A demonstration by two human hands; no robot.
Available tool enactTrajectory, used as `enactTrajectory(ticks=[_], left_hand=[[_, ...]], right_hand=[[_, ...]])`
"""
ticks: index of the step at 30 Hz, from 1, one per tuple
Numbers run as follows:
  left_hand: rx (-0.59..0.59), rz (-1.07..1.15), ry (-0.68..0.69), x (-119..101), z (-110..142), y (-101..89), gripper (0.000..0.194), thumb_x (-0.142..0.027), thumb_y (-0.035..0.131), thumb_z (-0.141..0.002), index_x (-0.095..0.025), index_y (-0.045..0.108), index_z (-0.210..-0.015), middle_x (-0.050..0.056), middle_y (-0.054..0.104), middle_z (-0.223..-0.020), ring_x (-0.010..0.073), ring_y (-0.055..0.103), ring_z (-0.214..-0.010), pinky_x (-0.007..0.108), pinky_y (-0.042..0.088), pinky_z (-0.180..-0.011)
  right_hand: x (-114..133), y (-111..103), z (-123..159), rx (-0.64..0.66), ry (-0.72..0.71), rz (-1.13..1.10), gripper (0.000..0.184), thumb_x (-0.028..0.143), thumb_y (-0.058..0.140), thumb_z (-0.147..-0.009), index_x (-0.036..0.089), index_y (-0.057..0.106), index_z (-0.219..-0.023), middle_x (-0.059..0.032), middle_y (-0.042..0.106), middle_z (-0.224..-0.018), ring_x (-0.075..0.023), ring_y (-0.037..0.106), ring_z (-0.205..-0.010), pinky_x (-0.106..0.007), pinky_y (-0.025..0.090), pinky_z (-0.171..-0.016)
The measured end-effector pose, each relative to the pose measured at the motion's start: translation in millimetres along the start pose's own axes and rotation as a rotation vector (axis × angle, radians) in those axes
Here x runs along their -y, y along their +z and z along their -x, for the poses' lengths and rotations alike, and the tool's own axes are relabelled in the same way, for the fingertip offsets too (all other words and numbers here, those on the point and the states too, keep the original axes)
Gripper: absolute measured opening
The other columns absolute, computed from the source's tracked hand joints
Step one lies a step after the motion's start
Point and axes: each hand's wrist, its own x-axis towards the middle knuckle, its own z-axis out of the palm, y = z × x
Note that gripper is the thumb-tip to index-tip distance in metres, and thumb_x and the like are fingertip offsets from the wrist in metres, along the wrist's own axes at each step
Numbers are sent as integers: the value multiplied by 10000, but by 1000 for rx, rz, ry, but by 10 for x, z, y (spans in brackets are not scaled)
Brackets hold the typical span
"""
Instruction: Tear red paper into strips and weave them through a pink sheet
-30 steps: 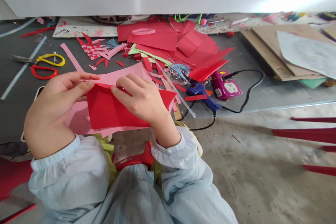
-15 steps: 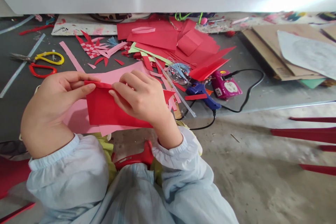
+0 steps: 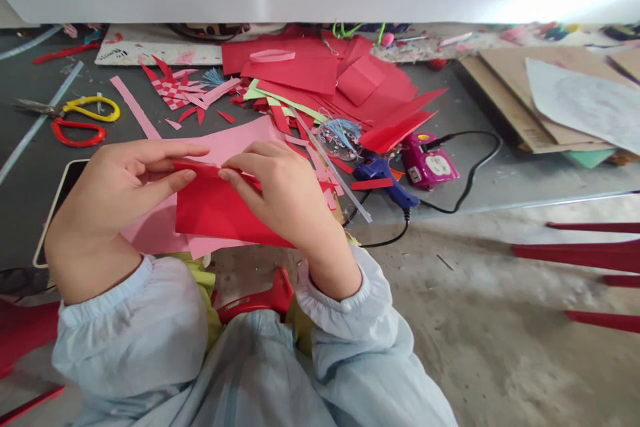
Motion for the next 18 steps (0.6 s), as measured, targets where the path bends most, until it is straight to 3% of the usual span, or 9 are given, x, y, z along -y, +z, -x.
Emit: enactTrajectory(ticks=[7, 12, 18], left_hand=[[2, 94, -66, -42, 13, 18, 264, -212, 759, -794, -281, 814, -1044, 58, 801, -1063, 271, 764, -1050, 325, 604, -947], [22, 78, -15, -37, 15, 2, 337, -238, 809, -735, -276, 805, -1070, 50, 799, -1074, 267, 761, -1043, 336, 602, -959], [-38, -43, 15, -52, 5, -10, 106, -323, 788, -770, -271, 817, -858, 16, 804, -917, 222, 750, -862, 294, 612, -850]], right_hand=[[-19, 14, 2, 55, -44, -7, 162, 219, 600, -965, 190, 751, -913, -60, 761, -878, -195, 665, -821, -323, 477, -760], [-7, 38, 1, 6, -96, 81, 181, 229, 579, -972, 184, 739, -899, -66, 745, -856, -198, 647, -800, -334, 466, -749], [12, 39, 0, -3, -135, 85, 197, 229, 565, -972, 179, 726, -867, -61, 734, -831, -185, 614, -759, -337, 459, -743]])
